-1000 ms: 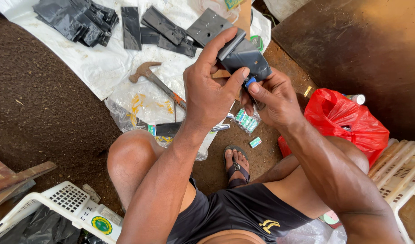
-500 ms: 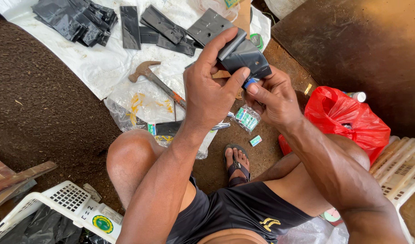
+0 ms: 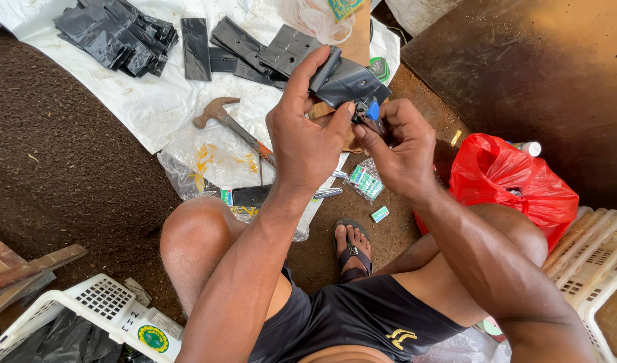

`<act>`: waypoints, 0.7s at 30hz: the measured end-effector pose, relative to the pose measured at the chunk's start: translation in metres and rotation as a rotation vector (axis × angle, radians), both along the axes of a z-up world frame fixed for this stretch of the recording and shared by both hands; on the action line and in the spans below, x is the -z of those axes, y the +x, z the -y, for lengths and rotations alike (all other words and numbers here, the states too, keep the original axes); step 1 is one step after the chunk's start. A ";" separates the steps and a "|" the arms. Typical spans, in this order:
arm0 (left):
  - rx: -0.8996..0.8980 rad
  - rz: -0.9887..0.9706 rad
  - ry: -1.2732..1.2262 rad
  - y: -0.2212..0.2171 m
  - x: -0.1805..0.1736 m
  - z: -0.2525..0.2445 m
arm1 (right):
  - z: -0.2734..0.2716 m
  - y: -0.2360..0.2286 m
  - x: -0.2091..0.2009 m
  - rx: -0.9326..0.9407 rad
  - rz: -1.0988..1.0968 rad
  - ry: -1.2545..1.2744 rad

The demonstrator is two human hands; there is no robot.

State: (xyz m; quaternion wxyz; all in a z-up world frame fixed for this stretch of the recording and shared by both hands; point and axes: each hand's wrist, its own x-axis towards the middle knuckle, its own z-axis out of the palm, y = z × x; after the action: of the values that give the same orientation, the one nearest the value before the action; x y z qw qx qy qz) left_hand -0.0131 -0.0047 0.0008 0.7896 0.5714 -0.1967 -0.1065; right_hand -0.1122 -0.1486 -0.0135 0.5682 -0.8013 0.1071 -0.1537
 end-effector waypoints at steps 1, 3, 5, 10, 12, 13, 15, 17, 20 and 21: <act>-0.002 -0.025 0.017 0.000 0.000 0.000 | 0.000 -0.002 0.002 -0.013 0.037 -0.033; 0.001 -0.027 0.015 0.000 0.001 0.002 | 0.004 -0.007 0.004 -0.032 0.063 -0.077; 0.006 0.021 -0.018 0.000 0.001 0.001 | 0.006 -0.006 0.006 -0.045 0.071 -0.109; 0.036 -0.089 -0.074 -0.002 0.001 0.003 | -0.001 -0.007 0.009 -0.052 0.014 -0.285; 0.026 -0.078 -0.072 -0.001 0.002 0.001 | 0.000 -0.006 0.005 -0.086 -0.004 -0.236; 0.012 -0.052 -0.069 0.000 0.002 0.000 | 0.001 -0.005 0.004 -0.103 -0.012 -0.211; -0.015 -0.011 -0.071 0.004 0.002 -0.002 | 0.002 -0.003 0.002 -0.159 -0.005 0.084; -0.039 0.018 -0.079 0.008 0.002 -0.004 | 0.005 -0.001 0.001 -0.179 -0.004 0.282; -0.083 -0.001 -0.134 0.015 0.004 -0.010 | 0.012 -0.001 -0.001 -0.174 -0.007 0.474; -0.096 0.027 -0.127 0.018 0.005 -0.013 | 0.013 -0.001 -0.002 -0.175 -0.005 0.566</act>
State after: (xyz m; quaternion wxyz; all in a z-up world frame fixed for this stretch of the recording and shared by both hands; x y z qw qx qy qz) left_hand 0.0049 0.0078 -0.0041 0.8256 0.5304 -0.1862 -0.0482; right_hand -0.1134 -0.1616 -0.0113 0.7798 -0.6177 0.0778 -0.0661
